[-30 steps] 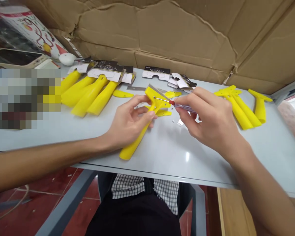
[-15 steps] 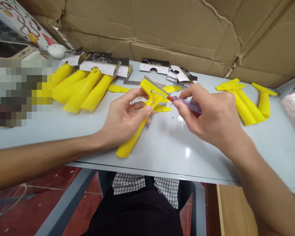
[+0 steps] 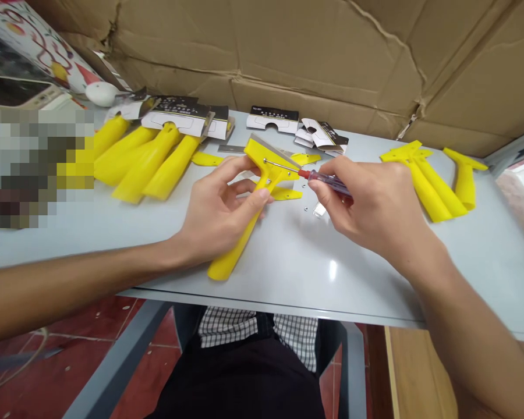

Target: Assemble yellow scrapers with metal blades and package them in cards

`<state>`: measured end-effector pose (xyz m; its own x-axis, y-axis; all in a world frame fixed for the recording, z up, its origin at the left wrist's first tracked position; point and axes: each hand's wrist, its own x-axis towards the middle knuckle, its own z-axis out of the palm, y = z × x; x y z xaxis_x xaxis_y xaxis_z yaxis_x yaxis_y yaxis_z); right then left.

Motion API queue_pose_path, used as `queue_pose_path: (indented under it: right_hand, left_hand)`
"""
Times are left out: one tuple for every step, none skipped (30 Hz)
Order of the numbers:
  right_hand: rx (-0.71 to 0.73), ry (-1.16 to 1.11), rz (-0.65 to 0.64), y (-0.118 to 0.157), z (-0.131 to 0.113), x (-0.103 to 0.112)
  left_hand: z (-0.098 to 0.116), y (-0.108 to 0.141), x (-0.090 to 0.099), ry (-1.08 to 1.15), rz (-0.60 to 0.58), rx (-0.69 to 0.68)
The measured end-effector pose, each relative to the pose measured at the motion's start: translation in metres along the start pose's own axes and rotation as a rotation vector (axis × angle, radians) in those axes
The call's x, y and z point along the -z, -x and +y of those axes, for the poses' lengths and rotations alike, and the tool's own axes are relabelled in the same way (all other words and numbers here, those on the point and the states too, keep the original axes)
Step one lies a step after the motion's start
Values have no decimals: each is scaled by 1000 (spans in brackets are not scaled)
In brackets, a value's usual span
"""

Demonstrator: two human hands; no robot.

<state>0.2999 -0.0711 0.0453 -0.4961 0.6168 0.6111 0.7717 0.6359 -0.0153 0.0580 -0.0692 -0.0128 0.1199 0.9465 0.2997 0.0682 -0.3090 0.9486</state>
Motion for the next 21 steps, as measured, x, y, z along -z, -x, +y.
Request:
queue_pose_path:
  right_hand:
    - [8, 2, -7, 0, 1, -1]
    - [13, -3, -13, -1, 1, -2]
    - [14, -8, -20, -1, 1, -3]
    - [14, -10, -26, -1, 1, -5]
    - [4, -12, -37, -1, 1, -5]
    - [-13, -15, -45, -1, 1, -6]
    - [-29, -19, -46, -1, 0, -6]
    - [-46, -25, -46, 0, 0, -6]
    - [-61, -34, -47, 0, -1, -6]
    - [-74, -45, -50, 1, -3, -5]
    - [-82, -56, -60, 1, -4, -4]
    - [-80, -67, -60, 1, -5, -3]
    - [-81, -76, -64, 1, -6, -2]
    - [-80, -85, -60, 1, -7, -2]
    - [-75, -92, -51, 1, -8, -1]
    - [-69, -95, -46, 0, -8, -1]
    - [-64, -93, -44, 0, -8, 0]
    - [-58, -88, -45, 0, -7, 0]
    - [-44, -77, -34, 0, -7, 0]
    - [-24, -63, -12, 1, -6, 0]
    - [-9, -46, 1, 1, -6, 0]
  left_hand:
    - [1, 0, 1, -13, -2, -7]
    - [1, 0, 1, -24, -1, -16]
    - [2, 0, 1, -31, 0, -28]
    - [2, 0, 2, -36, 3, -40]
    - [2, 0, 2, -39, 6, -51]
    - [2, 0, 2, -41, 7, -57]
    - [2, 0, 3, -42, 3, -61]
    - [2, 0, 3, -45, -4, -61]
    - [2, 0, 3, -50, -11, -59]
    - [2, 0, 3, -55, -18, -58]
    - [1, 0, 3, -61, -22, -61]
    - [1, 0, 3, -67, -24, -66]
    - [1, 0, 3, -74, -25, -72]
    - [0, 0, 3, -79, -25, -77]
    - [0, 0, 4, -83, -24, -81]
    - [-1, 0, 4, -87, -22, -82]
    - [-2, -1, 4, -90, -21, -82]
    - [-2, -1, 3, -92, -20, -80]
    - [-3, -1, 3, -94, -19, -79]
    - [-3, -1, 3, -96, -19, -78]
    - [-3, -1, 3, -101, -20, -80]
